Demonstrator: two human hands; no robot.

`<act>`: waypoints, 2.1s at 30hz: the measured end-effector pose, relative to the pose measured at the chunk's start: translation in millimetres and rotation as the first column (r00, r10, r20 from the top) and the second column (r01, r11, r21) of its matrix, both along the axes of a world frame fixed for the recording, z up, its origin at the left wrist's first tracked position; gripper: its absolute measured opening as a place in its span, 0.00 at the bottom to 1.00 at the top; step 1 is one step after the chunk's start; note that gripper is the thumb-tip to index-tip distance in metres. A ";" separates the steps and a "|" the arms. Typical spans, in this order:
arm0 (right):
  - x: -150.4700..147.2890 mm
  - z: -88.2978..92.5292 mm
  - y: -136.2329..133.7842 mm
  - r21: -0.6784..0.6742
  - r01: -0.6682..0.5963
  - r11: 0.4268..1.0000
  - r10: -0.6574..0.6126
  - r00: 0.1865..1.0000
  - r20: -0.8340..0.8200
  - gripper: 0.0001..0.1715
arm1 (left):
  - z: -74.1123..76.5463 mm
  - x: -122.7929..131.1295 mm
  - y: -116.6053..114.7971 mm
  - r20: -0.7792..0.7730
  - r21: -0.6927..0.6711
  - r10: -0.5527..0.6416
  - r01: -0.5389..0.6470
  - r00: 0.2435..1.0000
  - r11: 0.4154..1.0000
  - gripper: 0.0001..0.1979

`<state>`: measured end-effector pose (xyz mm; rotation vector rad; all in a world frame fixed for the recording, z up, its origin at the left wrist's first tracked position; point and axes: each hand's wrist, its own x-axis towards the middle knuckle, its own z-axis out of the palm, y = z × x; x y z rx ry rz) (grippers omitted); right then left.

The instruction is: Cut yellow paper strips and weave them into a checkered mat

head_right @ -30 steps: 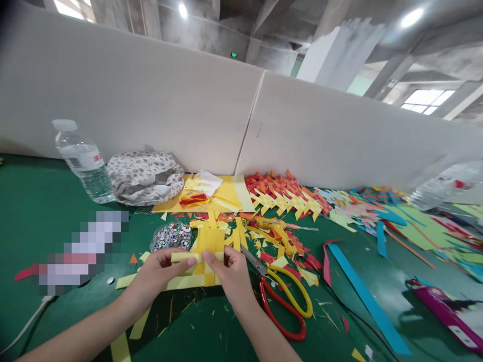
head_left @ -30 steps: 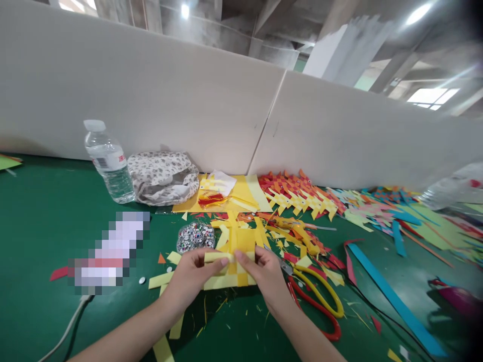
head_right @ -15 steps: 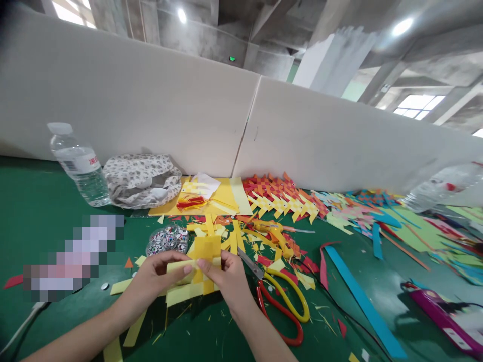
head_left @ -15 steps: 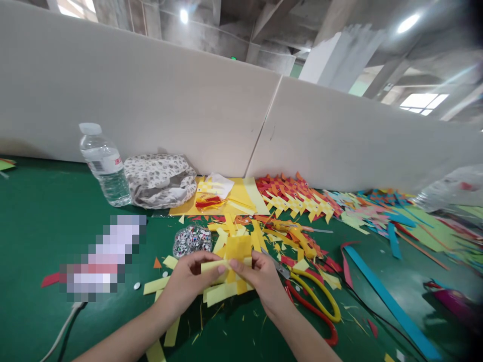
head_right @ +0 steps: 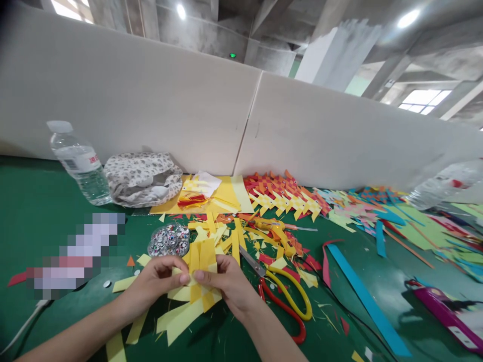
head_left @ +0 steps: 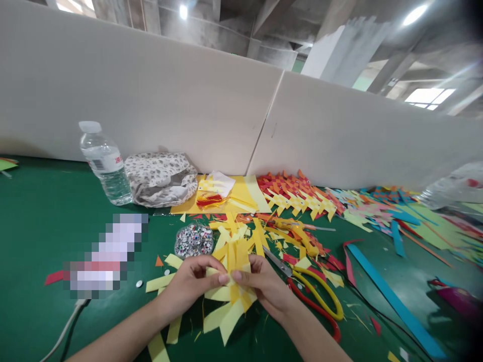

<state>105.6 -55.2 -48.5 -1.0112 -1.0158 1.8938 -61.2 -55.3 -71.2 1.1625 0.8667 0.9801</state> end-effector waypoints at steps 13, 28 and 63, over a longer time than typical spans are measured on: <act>-3.2 -11.7 3.8 0.219 0.158 0.963 -0.201 0.961 0.188 0.19 | -3.3 -0.2 4.4 -0.092 -0.007 0.082 -0.083 0.992 0.997 0.07; -3.2 -9.6 2.4 0.229 0.114 0.967 -0.169 0.956 0.239 0.14 | -7.2 0.7 3.6 -0.084 -0.049 -0.022 0.018 0.996 0.999 0.05; -4.7 -12.3 2.8 0.384 0.196 0.902 -0.328 0.891 0.314 0.12 | -17.8 3.3 5.8 0.013 -0.057 -0.017 0.017 1.000 0.998 0.08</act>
